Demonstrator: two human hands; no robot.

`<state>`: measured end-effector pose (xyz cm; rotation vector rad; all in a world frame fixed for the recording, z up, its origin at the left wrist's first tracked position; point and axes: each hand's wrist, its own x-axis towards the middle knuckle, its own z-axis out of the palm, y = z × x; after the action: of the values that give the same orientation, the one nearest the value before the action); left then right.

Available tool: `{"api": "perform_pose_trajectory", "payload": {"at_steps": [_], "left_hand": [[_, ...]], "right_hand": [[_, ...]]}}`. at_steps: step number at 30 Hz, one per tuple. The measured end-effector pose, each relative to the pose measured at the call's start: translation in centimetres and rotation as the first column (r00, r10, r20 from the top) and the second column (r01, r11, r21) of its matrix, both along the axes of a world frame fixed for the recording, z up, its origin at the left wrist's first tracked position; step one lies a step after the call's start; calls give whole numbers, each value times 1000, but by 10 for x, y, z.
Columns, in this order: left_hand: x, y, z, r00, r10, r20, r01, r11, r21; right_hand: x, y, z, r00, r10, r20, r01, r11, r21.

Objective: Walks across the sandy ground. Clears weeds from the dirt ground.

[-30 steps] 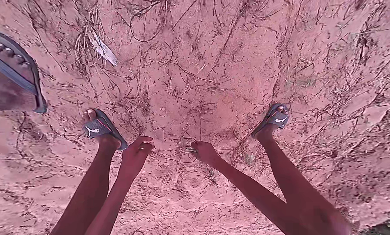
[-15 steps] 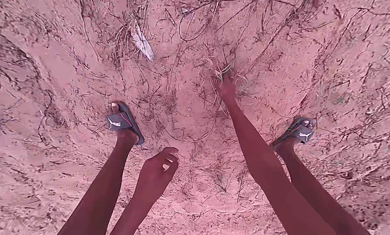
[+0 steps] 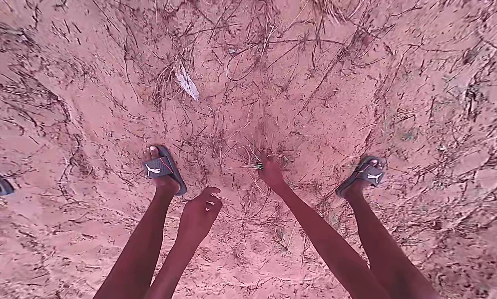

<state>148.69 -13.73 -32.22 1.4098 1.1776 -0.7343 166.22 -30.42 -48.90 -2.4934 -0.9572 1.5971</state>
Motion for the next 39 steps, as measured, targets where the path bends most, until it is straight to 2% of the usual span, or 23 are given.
{"api": "perform_pose_trajectory", "payload": {"at_steps": [2, 4, 5, 6, 8, 10, 12, 14, 16, 18, 21, 25, 28, 30, 33, 35, 37, 39], "left_hand": [[-1, 5, -3, 1000, 14, -26, -14, 1000, -3], [-3, 7, -7, 999, 26, -42, -26, 999, 21], [-4, 7, -9, 998, 32, -51, -31, 999, 31], [-3, 7, -10, 998, 37, -58, -35, 999, 36], [-2, 8, -13, 997, 54, -51, -51, 997, 57], [-7, 3, -11, 998, 66, -23, -65, 996, 58], [-9, 0, -9, 997, 71, 5, -71, 997, 44], [-10, 0, -5, 995, 96, 8, -96, 995, 28], [-10, 0, -1, 990, 136, 28, -137, 990, 25], [-12, -2, 2, 984, 165, 69, -167, 986, 22], [-17, -5, 14, 987, 142, 80, -144, 989, 21], [-7, -6, 23, 982, 99, 161, -109, 993, 52], [-8, -7, 18, 992, 41, 120, -53, 994, 93], [-10, -7, 11, 996, 3, 89, -13, 993, 116], [-14, -10, 3, 997, -16, 71, 10, 996, 87], [-14, -9, -1, 998, 0, 67, -4, 999, 50], [-11, -9, -3, 997, 26, 66, -28, 999, 30], [-13, 0, -3, 999, 31, 26, -33, 998, 47]], "right_hand": [[-48, -42, 40, 949, 122, -290, -166, 977, -132], [-104, -99, 69, 817, 167, -552, -331, 920, -212], [-126, -123, 82, 763, 149, -628, -372, 897, -239], [-139, -142, 93, 751, 109, -651, -366, 890, -273], [-136, -147, 97, 836, 12, -548, -243, 904, -351], [-107, -132, 86, 952, -52, -303, -65, 929, -364], [-58, -111, 55, 995, -99, 11, 99, 968, -233], [-7, -94, 12, 976, -84, 200, 99, 993, -70], [37, -78, -33, 974, 59, 218, -38, 994, -101], [58, -66, -68, 967, 172, 189, -143, 977, -157], [31, -61, -81, 982, 142, 122, -98, 945, -312], [-20, -112, -80, 988, 157, 13, -137, 901, -412], [-47, -148, -59, 977, 136, -167, -201, 854, -479], [-67, -164, -32, 904, 182, -388, -379, 761, -527], [-104, -193, 17, 736, 281, -616, -587, 718, -374], [-125, -213, 50, 669, 267, -693, -612, 727, -311], [-142, -240, 84, 690, 65, -721, -532, 721, -444], [-164, -272, 109, 716, -181, -674, -460, 603, -651]]}}
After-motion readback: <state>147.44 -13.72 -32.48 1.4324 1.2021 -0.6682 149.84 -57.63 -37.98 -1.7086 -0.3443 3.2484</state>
